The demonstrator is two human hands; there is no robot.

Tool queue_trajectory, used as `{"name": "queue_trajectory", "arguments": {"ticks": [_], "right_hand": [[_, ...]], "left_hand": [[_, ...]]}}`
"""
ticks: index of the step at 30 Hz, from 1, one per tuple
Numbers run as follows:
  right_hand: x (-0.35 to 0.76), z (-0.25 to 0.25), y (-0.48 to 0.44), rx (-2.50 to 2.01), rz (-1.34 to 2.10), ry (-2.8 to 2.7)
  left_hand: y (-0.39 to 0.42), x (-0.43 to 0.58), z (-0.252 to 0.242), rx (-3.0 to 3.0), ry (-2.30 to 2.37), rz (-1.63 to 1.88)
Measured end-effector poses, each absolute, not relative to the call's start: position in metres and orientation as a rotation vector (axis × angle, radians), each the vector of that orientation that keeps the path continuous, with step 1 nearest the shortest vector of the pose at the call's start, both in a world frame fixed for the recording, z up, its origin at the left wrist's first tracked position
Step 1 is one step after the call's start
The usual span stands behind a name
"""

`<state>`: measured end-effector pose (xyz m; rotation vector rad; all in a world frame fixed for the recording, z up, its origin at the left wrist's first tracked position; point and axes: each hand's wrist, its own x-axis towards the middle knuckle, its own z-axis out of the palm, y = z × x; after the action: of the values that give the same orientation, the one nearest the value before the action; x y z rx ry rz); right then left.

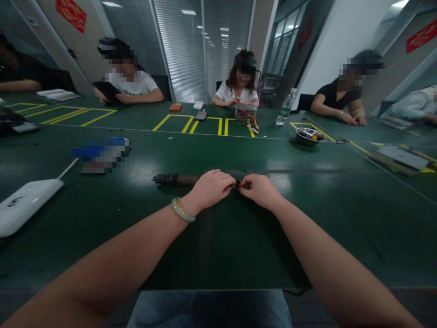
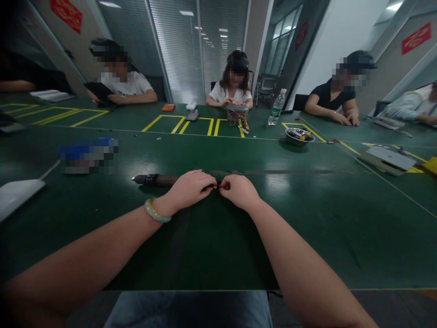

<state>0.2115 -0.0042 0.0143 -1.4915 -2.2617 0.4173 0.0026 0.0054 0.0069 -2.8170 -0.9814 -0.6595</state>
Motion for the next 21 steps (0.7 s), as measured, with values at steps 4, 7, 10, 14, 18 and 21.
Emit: {"name": "queue_trajectory", "arguments": {"ticks": [4, 7, 10, 14, 18, 21], "right_hand": [[0.2129, 0.0143, -0.0037, -1.475, 0.383, -2.204], [0.2129, 0.0146, -0.0038, -1.49, 0.381, -2.182], [0.2122, 0.0157, -0.0043, -1.516, 0.373, -2.19], [0.2112, 0.0171, -0.005, -1.558, 0.371, -2.211], [0.2109, 0.0173, -0.0052, -1.58, 0.374, -2.229], [0.2108, 0.0171, -0.0052, -1.575, 0.368, -2.249]], "left_hand": [[0.0057, 0.0018, 0.0069, -2.81, -1.034, -0.63], [0.0055, 0.0015, 0.0064, -2.794, -1.063, -0.614], [0.0046, 0.0024, 0.0058, -2.774, -1.061, -0.612], [0.0031, 0.0057, 0.0051, -2.724, -1.041, -0.591], [0.0025, 0.0079, 0.004, -2.696, -1.061, -0.583], [0.0021, 0.0083, 0.0039, -2.688, -1.106, -0.59]]}}
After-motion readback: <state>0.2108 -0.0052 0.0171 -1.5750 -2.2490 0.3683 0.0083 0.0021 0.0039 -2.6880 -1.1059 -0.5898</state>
